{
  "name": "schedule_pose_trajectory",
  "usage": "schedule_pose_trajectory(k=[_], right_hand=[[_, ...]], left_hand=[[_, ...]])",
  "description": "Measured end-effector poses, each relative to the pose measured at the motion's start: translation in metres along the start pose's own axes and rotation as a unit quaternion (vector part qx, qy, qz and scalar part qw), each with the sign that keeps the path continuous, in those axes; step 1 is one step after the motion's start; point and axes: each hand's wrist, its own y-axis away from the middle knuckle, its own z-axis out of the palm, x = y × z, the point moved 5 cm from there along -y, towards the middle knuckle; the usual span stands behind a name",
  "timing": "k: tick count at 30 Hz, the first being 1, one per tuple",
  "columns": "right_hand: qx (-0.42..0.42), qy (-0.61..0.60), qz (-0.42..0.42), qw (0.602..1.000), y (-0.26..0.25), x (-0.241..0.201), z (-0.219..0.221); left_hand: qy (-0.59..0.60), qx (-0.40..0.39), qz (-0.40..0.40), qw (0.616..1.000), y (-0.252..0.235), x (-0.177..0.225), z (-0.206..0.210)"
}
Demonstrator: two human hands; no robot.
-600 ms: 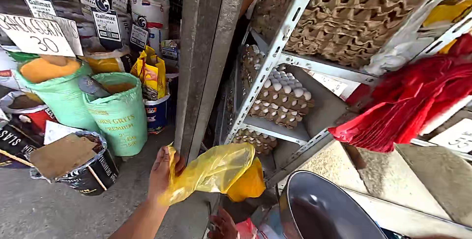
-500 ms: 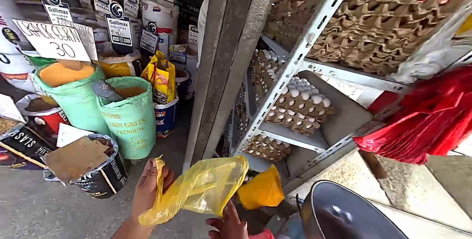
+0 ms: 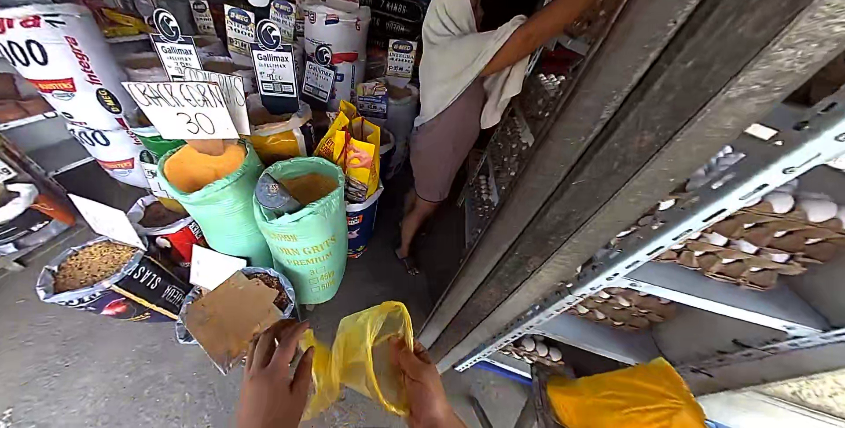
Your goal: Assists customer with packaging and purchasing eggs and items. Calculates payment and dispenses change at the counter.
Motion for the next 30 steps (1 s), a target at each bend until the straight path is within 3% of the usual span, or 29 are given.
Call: schedule_pose_trajectory(k=[2, 5, 8, 14, 17, 19, 21, 24, 28, 30], right_hand=[[0.032, 0.047, -0.042, 0.998, -0.027, -0.006, 0.005], [-0.026, 0.093, -0.077, 0.992, -0.071, -0.009, 0.017], [-0.112, 0.120, -0.064, 0.984, -0.118, -0.011, 0.031], [0.005, 0.028, 0.054, 0.998, -0.225, -0.066, 0.050], [-0.006, -0.090, 0.047, 0.995, -0.261, -0.095, 0.043], [0.027, -0.088, 0.020, 0.996, -0.274, -0.109, 0.030], [0.092, -0.071, -0.002, 0.993, -0.279, -0.120, 0.015], [0.164, -0.022, -0.079, 0.983, -0.276, -0.128, -0.010], [0.203, 0.223, -0.165, 0.939, -0.278, -0.122, -0.042], [0.250, 0.306, -0.151, 0.906, -0.292, -0.122, -0.053]], left_hand=[[0.062, -0.005, 0.001, 0.998, -0.021, 0.007, 0.013], [0.249, -0.150, -0.079, 0.953, -0.055, -0.001, 0.063], [0.230, -0.166, -0.132, 0.950, -0.095, -0.023, 0.110], [0.144, -0.185, -0.147, 0.961, -0.211, -0.061, 0.148], [0.116, -0.192, -0.145, 0.964, -0.256, -0.081, 0.167], [0.152, -0.222, -0.183, 0.946, -0.277, -0.091, 0.188], [0.231, -0.247, -0.229, 0.913, -0.293, -0.093, 0.220], [0.366, -0.288, -0.298, 0.833, -0.319, -0.080, 0.278], [0.503, -0.356, -0.384, 0.688, -0.362, -0.034, 0.351], [0.517, -0.409, -0.397, 0.639, -0.380, -0.002, 0.379]])
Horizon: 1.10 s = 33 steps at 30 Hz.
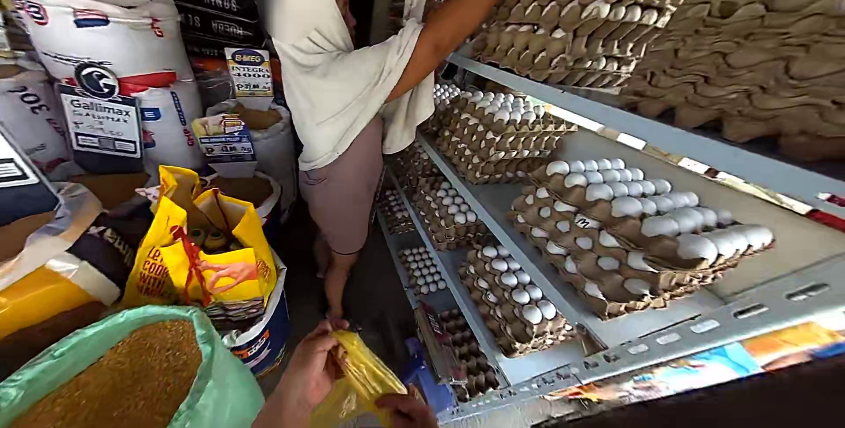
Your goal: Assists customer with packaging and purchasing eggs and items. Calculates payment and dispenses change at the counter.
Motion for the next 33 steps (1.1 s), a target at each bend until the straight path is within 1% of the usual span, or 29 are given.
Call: schedule_pose_trajectory(k=[1, 3, 5, 7, 9, 10, 12, 14, 15, 16, 17, 18, 19, 20, 21, 22, 23, 24, 25, 26, 27, 28, 29, 30, 31, 32, 33], right_hand=[[0.027, 0.045, 0.022, 0.998, -0.011, 0.002, -0.001], [0.079, 0.121, 0.085, 0.986, -0.035, 0.001, -0.008], [0.128, 0.151, 0.106, 0.974, -0.062, 0.002, -0.014], [0.179, 0.155, 0.105, 0.966, -0.087, -0.004, -0.018], [0.204, 0.179, 0.120, 0.955, -0.111, -0.013, -0.021], [0.216, 0.193, 0.128, 0.948, -0.123, -0.019, -0.024], [0.240, 0.222, 0.143, 0.934, -0.146, -0.027, -0.027], [0.276, 0.218, 0.123, 0.928, -0.166, -0.034, -0.031], [0.295, 0.189, 0.108, 0.930, -0.173, -0.037, -0.033], [0.308, 0.120, 0.091, 0.939, -0.180, -0.038, -0.035], [0.306, 0.002, 0.068, 0.950, -0.186, -0.037, -0.035], [0.293, -0.145, 0.042, 0.944, -0.192, -0.036, -0.033], [0.263, -0.274, 0.020, 0.925, -0.197, -0.036, -0.030], [0.225, -0.363, 0.005, 0.904, -0.201, -0.036, -0.029], [0.186, -0.412, -0.005, 0.892, -0.205, -0.038, -0.029], [0.149, -0.429, -0.011, 0.891, -0.208, -0.039, -0.031], [0.121, -0.422, -0.015, 0.898, -0.212, -0.040, -0.033], [0.112, -0.391, -0.017, 0.913, -0.215, -0.041, -0.035], [0.121, -0.320, -0.009, 0.940, -0.217, -0.043, -0.038], [0.138, -0.193, 0.017, 0.971, -0.219, -0.046, -0.040], [0.133, -0.028, 0.058, 0.989, -0.221, -0.051, -0.041], [0.113, 0.117, 0.102, 0.981, -0.226, -0.056, -0.040], [0.102, 0.214, 0.133, 0.962, -0.231, -0.058, -0.038], [0.100, 0.273, 0.153, 0.944, -0.238, -0.057, -0.038], [0.100, 0.307, 0.168, 0.931, -0.246, -0.054, -0.039], [0.097, 0.324, 0.182, 0.923, -0.252, -0.050, -0.042], [0.096, 0.329, 0.192, 0.920, -0.258, -0.047, -0.046]], left_hand=[[-0.007, -0.036, -0.015, 0.999, -0.012, 0.006, 0.017], [-0.030, -0.135, -0.029, 0.990, -0.037, 0.015, 0.044], [-0.074, -0.255, -0.025, 0.964, -0.064, 0.027, 0.063], [-0.161, -0.368, 0.000, 0.916, -0.091, 0.043, 0.077], [-0.303, -0.432, 0.056, 0.847, -0.112, 0.061, 0.089], [-0.385, -0.447, 0.091, 0.803, -0.123, 0.070, 0.095], [-0.537, -0.455, 0.125, 0.699, -0.143, 0.082, 0.102], [-0.656, -0.421, 0.134, 0.613, -0.164, 0.085, 0.106], [-0.708, -0.391, 0.129, 0.574, -0.175, 0.084, 0.106], [-0.745, -0.360, 0.121, 0.548, -0.186, 0.083, 0.104], [-0.765, -0.333, 0.120, 0.538, -0.196, 0.081, 0.102], [-0.773, -0.316, 0.122, 0.536, -0.205, 0.080, 0.098], [-0.781, -0.304, 0.119, 0.532, -0.212, 0.079, 0.094], [-0.791, -0.295, 0.106, 0.525, -0.217, 0.079, 0.091], [-0.798, -0.287, 0.094, 0.521, -0.221, 0.080, 0.088], [-0.803, -0.281, 0.087, 0.519, -0.223, 0.081, 0.087], [-0.803, -0.277, 0.086, 0.520, -0.226, 0.083, 0.086], [-0.804, -0.272, 0.087, 0.522, -0.228, 0.086, 0.085], [-0.804, -0.265, 0.088, 0.525, -0.229, 0.090, 0.086], [-0.802, -0.257, 0.090, 0.532, -0.229, 0.095, 0.088], [-0.800, -0.248, 0.093, 0.538, -0.229, 0.100, 0.091], [-0.797, -0.242, 0.091, 0.546, -0.230, 0.104, 0.095], [-0.783, -0.241, 0.094, 0.565, -0.230, 0.107, 0.099], [-0.756, -0.246, 0.102, 0.598, -0.229, 0.111, 0.103], [-0.714, -0.254, 0.114, 0.642, -0.227, 0.115, 0.107], [-0.655, -0.264, 0.125, 0.697, -0.226, 0.117, 0.109], [-0.567, -0.276, 0.130, 0.765, -0.225, 0.117, 0.111]])
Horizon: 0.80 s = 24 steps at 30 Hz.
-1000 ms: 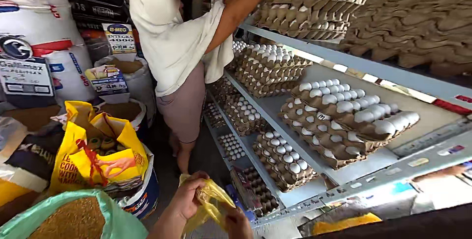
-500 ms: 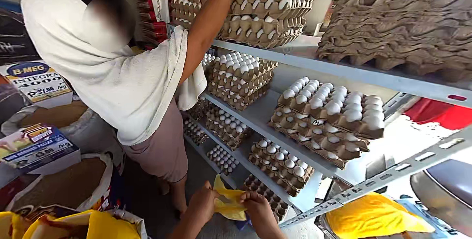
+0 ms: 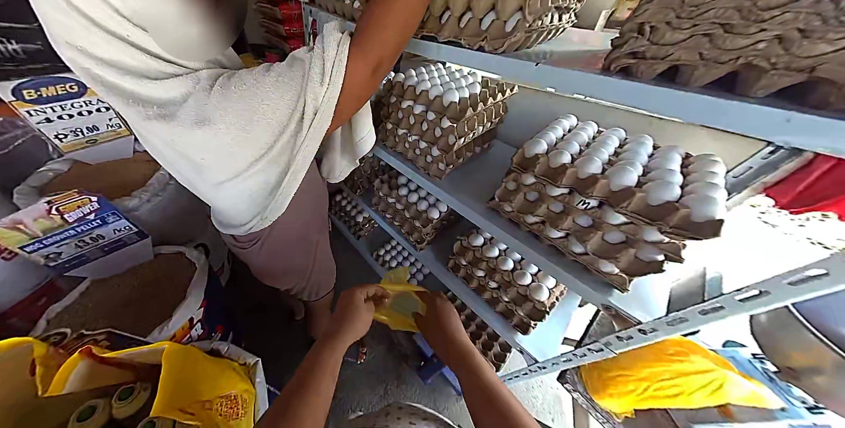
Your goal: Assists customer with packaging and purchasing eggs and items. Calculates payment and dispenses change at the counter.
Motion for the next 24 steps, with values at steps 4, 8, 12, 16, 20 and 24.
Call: schedule_pose_trajectory(k=[4, 8, 12, 16, 20, 24], right_hand=[[0.007, -0.003, -0.018, 1.000, -0.023, 0.000, -0.014], [0.011, -0.111, -0.030, 0.993, -0.026, -0.011, -0.046], [-0.020, -0.433, -0.089, 0.897, -0.029, -0.025, -0.059], [-0.077, -0.637, -0.117, 0.758, -0.044, -0.051, -0.047], [-0.023, -0.433, -0.157, 0.887, -0.063, -0.064, -0.035], [0.012, -0.015, -0.166, 0.986, -0.053, -0.099, -0.039]], left_hand=[[0.473, 0.014, 0.073, 0.878, -0.005, 0.005, 0.009], [0.472, -0.005, 0.054, 0.880, -0.009, 0.000, 0.002], [0.170, 0.040, -0.036, 0.984, -0.026, -0.010, -0.009], [0.394, 0.135, -0.105, 0.903, -0.042, -0.020, -0.020], [0.541, 0.178, -0.135, 0.811, -0.046, -0.034, -0.036], [0.574, 0.184, -0.089, 0.793, -0.035, -0.036, -0.051]])
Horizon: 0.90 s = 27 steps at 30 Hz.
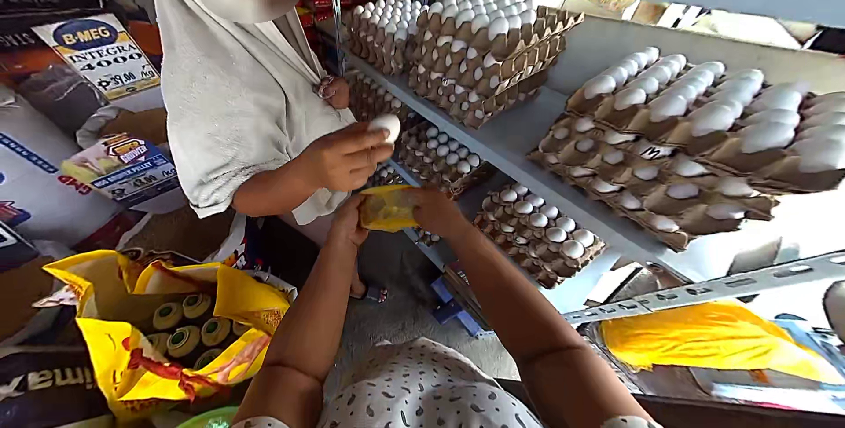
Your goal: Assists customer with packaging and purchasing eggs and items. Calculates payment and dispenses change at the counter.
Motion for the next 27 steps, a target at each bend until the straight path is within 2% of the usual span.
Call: schedule_pose_trajectory(k=[7, 12, 16, 20, 23, 27], right_hand=[[-0.069, 0.062, 0.015, 0.996, -0.010, -0.023, 0.003], [-0.077, 0.029, -0.017, 0.997, -0.006, -0.036, 0.007], [-0.069, -0.013, -0.054, 0.996, -0.007, -0.040, 0.010], [-0.079, -0.145, -0.063, 0.984, -0.011, -0.025, 0.023], [-0.109, -0.291, -0.079, 0.947, -0.010, -0.012, 0.037], [-0.132, -0.388, -0.103, 0.906, 0.001, -0.007, 0.042]], left_hand=[[0.070, -0.099, 0.092, 0.988, 0.016, 0.001, -0.013], [0.101, -0.083, 0.087, 0.988, 0.019, 0.002, -0.023], [0.103, -0.041, 0.064, 0.992, 0.020, -0.002, -0.028], [0.093, -0.040, 0.040, 0.994, 0.021, -0.010, -0.031], [0.087, -0.040, 0.026, 0.995, 0.024, -0.016, -0.031], [0.094, -0.062, 0.027, 0.993, 0.025, -0.019, -0.032]])
